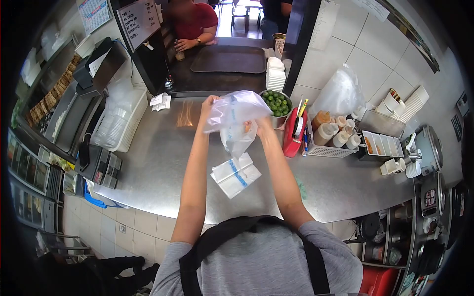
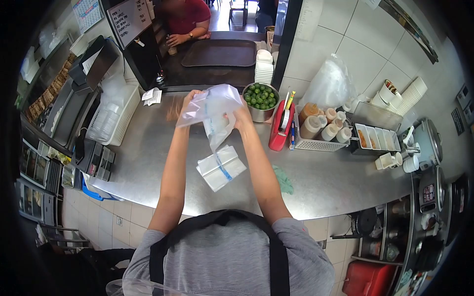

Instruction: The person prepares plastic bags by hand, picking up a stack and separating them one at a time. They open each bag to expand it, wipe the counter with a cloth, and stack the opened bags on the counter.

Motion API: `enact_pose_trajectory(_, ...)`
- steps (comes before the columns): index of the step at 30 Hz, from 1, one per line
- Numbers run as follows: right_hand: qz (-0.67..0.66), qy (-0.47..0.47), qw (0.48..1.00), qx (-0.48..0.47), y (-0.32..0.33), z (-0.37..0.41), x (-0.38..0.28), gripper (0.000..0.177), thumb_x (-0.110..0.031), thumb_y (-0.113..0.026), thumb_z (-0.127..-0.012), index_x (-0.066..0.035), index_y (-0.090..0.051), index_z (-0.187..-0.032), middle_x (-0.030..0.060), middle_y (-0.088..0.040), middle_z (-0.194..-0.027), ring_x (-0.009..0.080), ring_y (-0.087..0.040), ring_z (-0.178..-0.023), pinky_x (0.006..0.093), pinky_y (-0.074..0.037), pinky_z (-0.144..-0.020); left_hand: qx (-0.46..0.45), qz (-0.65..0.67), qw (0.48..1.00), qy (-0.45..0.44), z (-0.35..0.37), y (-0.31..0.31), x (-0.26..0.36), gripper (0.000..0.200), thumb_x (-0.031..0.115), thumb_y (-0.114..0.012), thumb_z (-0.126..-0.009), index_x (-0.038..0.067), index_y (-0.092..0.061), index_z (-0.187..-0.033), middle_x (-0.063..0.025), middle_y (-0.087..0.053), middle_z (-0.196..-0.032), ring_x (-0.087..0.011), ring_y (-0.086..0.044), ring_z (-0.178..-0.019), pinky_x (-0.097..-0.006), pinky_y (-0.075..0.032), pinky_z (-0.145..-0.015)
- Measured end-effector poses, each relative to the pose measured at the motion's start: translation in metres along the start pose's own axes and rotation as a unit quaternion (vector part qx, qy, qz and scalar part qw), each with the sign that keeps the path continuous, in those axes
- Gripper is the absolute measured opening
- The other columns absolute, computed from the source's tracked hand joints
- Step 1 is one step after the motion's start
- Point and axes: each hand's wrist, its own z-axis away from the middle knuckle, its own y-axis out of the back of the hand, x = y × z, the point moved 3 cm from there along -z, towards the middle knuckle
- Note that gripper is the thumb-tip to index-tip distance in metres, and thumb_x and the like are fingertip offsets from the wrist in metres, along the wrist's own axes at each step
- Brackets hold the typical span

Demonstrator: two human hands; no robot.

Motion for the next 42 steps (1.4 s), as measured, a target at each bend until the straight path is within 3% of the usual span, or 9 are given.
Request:
enact_pose_trajectory(3,0.104,0.000,0.992,0.075,0.016,-0.007,0.028,0.015,-0.009,-0.044,-0.086,-0.006,-0.055,-0.097,0.0054,-0.057,-0.070,0.0133,-0.051,-0.048,0.0269,-0.039,-0.035,0.067,0.132,0.964,0.220,0.033,-0.003,-0.014,0.030,-0.005,-0.050,-0.070,0.003,-0.053,-0.099,-0.0024,-0.056,-0.077,-0.0075,-0.046,-0.052,-0.0217,-0.038,-0.044)
enact_pose_trajectory(6,0.227,0.037,0.967,0.114,0.029,-0.022,0.052,0.017,-0.013,-0.044,-0.086,-0.004,-0.052,-0.097,0.0099,-0.059,-0.085,0.0173,-0.056,-0.073,0.0292,-0.044,-0.060,0.113,0.079,0.936,0.323,0.054,-0.021,-0.005,0.040,-0.006,-0.038,-0.071,0.004,-0.048,-0.109,-0.0029,-0.051,-0.068,-0.0086,-0.036,-0.037,-0.0231,-0.020,-0.029)
enact_pose_trajectory(10,0.370,0.068,0.919,0.118,0.056,-0.036,0.081,0.016,-0.018,-0.049,-0.083,-0.003,-0.051,-0.090,0.0181,-0.059,-0.085,0.0298,-0.058,-0.081,0.0345,-0.043,-0.068,0.088,0.051,0.931,0.351,0.054,-0.010,-0.055,0.026,-0.002,-0.039,-0.077,0.004,-0.048,-0.100,-0.0042,-0.051,-0.059,-0.0099,-0.038,-0.038,-0.0240,-0.026,-0.031)
enact_pose_trajectory(21,0.551,0.056,0.818,0.158,0.077,-0.030,0.124,0.018,-0.021,-0.047,-0.083,-0.004,-0.051,-0.089,0.0193,-0.059,-0.091,0.0391,-0.055,-0.087,0.0433,-0.044,-0.073,0.127,-0.265,0.918,0.268,0.095,0.010,-0.173,0.017,0.019,-0.045,-0.086,0.005,-0.054,-0.090,-0.0073,-0.061,-0.074,-0.0143,-0.057,-0.053,-0.0291,-0.044,-0.047)
enact_pose_trajectory(26,0.349,0.003,0.924,0.154,0.090,-0.013,0.118,0.027,-0.030,-0.050,-0.085,-0.003,-0.051,-0.090,0.0080,-0.054,-0.076,0.0192,-0.051,-0.069,0.0309,-0.041,-0.061,0.219,0.016,0.912,0.345,0.105,-0.007,-0.096,0.029,0.031,-0.047,-0.088,0.006,-0.051,-0.102,-0.0091,-0.054,-0.080,-0.0202,-0.056,-0.065,-0.0337,-0.045,-0.058)
enact_pose_trajectory(29,0.262,0.052,0.958,0.103,0.073,0.027,0.077,0.025,-0.031,-0.047,-0.089,-0.006,-0.047,-0.088,-0.0008,-0.043,-0.068,0.0068,-0.042,-0.059,0.0218,-0.034,-0.051,0.289,-0.110,0.909,0.281,0.119,-0.010,-0.015,0.037,0.031,-0.051,-0.086,0.003,-0.046,-0.110,-0.0092,-0.050,-0.089,-0.0197,-0.053,-0.085,-0.0308,-0.045,-0.068)
enact_pose_trajectory(32,0.324,0.149,0.932,0.061,0.044,0.067,0.033,0.019,-0.024,-0.046,-0.090,-0.005,-0.044,-0.086,0.0017,-0.045,-0.071,0.0086,-0.044,-0.062,0.0242,-0.037,-0.054,0.132,-0.047,0.986,0.087,0.140,-0.033,0.042,0.049,0.034,-0.060,-0.080,0.001,-0.047,-0.114,-0.0120,-0.051,-0.100,-0.0183,-0.046,-0.105,-0.0294,-0.042,-0.078)
enact_pose_trajectory(35,0.371,0.182,0.910,0.032,0.007,0.100,-0.004,0.016,-0.018,-0.048,-0.089,-0.002,-0.043,-0.086,0.0069,-0.051,-0.075,0.0132,-0.050,-0.065,0.0284,-0.041,-0.059,-0.009,-0.206,0.978,0.032,0.144,-0.053,0.089,0.055,0.033,-0.067,-0.075,0.001,-0.049,-0.116,-0.0145,-0.052,-0.109,-0.0182,-0.048,-0.106,-0.0293,-0.041,-0.082)
enact_pose_trajectory(42,0.267,0.166,0.948,-0.051,-0.017,0.117,-0.021,0.013,-0.013,-0.052,-0.086,-0.002,-0.045,-0.088,0.0053,-0.051,-0.071,0.0093,-0.050,-0.058,0.0262,-0.041,-0.051,0.066,0.016,0.995,0.078,0.133,-0.058,0.108,0.017,0.013,-0.058,-0.084,-0.003,-0.064,-0.089,-0.0066,-0.064,-0.082,-0.0083,-0.057,-0.074,-0.0213,-0.042,-0.070)
